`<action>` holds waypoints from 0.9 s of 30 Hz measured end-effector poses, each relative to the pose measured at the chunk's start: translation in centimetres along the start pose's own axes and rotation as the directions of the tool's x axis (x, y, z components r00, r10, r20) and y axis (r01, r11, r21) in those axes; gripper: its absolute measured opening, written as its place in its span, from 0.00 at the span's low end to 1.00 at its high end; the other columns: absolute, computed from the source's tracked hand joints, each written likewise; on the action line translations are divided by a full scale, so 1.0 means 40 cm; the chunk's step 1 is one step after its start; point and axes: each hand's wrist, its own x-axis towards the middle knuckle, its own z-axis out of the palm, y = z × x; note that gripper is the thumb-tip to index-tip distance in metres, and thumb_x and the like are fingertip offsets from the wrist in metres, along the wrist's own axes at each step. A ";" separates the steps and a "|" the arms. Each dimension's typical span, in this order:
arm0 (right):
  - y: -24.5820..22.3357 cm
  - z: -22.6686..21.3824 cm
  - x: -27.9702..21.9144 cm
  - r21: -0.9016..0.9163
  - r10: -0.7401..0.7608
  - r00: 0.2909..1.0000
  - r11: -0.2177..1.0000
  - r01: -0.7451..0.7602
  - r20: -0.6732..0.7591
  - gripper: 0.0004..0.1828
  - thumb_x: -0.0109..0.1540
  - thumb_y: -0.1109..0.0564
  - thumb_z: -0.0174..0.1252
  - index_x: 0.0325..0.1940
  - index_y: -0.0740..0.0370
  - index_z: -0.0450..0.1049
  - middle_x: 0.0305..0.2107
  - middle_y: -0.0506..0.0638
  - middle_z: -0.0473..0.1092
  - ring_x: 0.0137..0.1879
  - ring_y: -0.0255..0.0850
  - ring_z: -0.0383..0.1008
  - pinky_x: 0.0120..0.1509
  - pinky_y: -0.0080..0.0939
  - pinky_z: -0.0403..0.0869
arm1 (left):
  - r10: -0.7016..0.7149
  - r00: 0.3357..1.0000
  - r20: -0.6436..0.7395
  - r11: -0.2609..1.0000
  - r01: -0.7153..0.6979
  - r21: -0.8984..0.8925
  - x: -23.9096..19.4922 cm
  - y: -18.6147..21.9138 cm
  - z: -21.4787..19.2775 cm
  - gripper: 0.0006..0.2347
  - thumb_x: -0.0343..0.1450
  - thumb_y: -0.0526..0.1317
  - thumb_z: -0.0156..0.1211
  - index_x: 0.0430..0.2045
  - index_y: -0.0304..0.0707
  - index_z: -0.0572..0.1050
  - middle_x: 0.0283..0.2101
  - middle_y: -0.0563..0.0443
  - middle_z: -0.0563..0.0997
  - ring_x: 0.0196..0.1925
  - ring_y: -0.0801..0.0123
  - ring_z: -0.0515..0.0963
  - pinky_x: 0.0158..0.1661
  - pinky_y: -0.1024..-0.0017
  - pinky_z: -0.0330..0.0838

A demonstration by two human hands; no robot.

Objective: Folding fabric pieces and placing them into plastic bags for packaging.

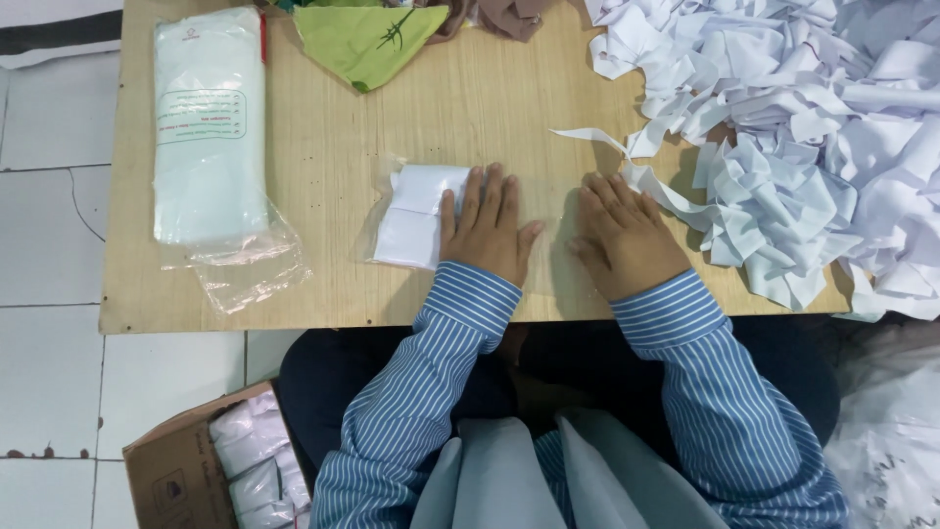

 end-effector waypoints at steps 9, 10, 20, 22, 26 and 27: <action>0.045 -0.081 -0.046 0.463 0.199 0.867 0.885 0.041 -0.457 0.18 0.64 0.58 0.66 0.59 0.45 0.80 0.46 0.40 0.78 0.51 0.43 0.79 0.61 0.44 0.75 | 0.007 0.990 -0.143 1.000 -0.007 0.002 0.161 -0.139 0.047 0.25 0.73 0.40 0.56 0.68 0.52 0.62 0.64 0.55 0.69 0.72 0.62 0.60 0.73 0.45 0.31; 0.045 -0.085 -0.047 0.474 0.215 0.848 0.879 0.048 -0.485 0.16 0.65 0.56 0.67 0.57 0.46 0.80 0.43 0.42 0.79 0.49 0.46 0.80 0.59 0.45 0.77 | -0.004 0.991 -0.133 0.998 0.012 0.063 0.187 -0.161 0.063 0.24 0.72 0.45 0.57 0.66 0.56 0.64 0.58 0.58 0.70 0.66 0.64 0.62 0.70 0.47 0.37; 0.073 -0.112 -0.049 0.776 0.311 0.777 0.537 0.331 -0.547 0.09 0.72 0.68 0.52 0.53 0.69 0.78 0.37 0.62 0.76 0.35 0.45 0.78 0.40 0.38 0.77 | -0.037 0.626 -0.779 0.906 -0.307 -0.290 0.060 -0.116 -0.169 0.04 0.66 0.37 0.71 0.28 0.50 0.80 0.24 0.62 0.74 0.26 0.69 0.74 0.30 0.72 0.71; 0.027 -0.119 -0.043 0.796 0.289 0.781 0.458 0.395 -0.554 0.10 0.70 0.69 0.54 0.54 0.73 0.76 0.40 0.65 0.76 0.33 0.45 0.78 0.39 0.39 0.78 | -0.068 0.609 -0.791 0.803 -0.437 -0.405 0.038 -0.082 -0.199 0.04 0.67 0.36 0.71 0.29 0.46 0.81 0.24 0.58 0.75 0.26 0.68 0.75 0.31 0.73 0.73; -0.035 -0.126 -0.038 0.821 0.151 0.814 0.232 0.522 -0.561 0.25 0.63 0.70 0.59 0.64 0.77 0.67 0.56 0.69 0.70 0.34 0.46 0.79 0.39 0.42 0.81 | -0.078 0.684 -0.725 0.493 -0.606 -0.625 -0.012 -0.015 -0.233 0.04 0.71 0.37 0.69 0.32 0.39 0.80 0.27 0.52 0.77 0.30 0.72 0.77 0.38 0.72 0.77; -0.036 -0.127 -0.040 0.820 0.152 0.813 0.233 0.523 -0.562 0.25 0.63 0.70 0.59 0.64 0.77 0.67 0.56 0.69 0.70 0.34 0.46 0.79 0.39 0.42 0.81 | -0.076 0.684 -0.725 0.492 -0.607 -0.624 -0.013 -0.004 -0.224 0.04 0.71 0.37 0.69 0.32 0.39 0.80 0.27 0.52 0.77 0.30 0.72 0.77 0.38 0.72 0.77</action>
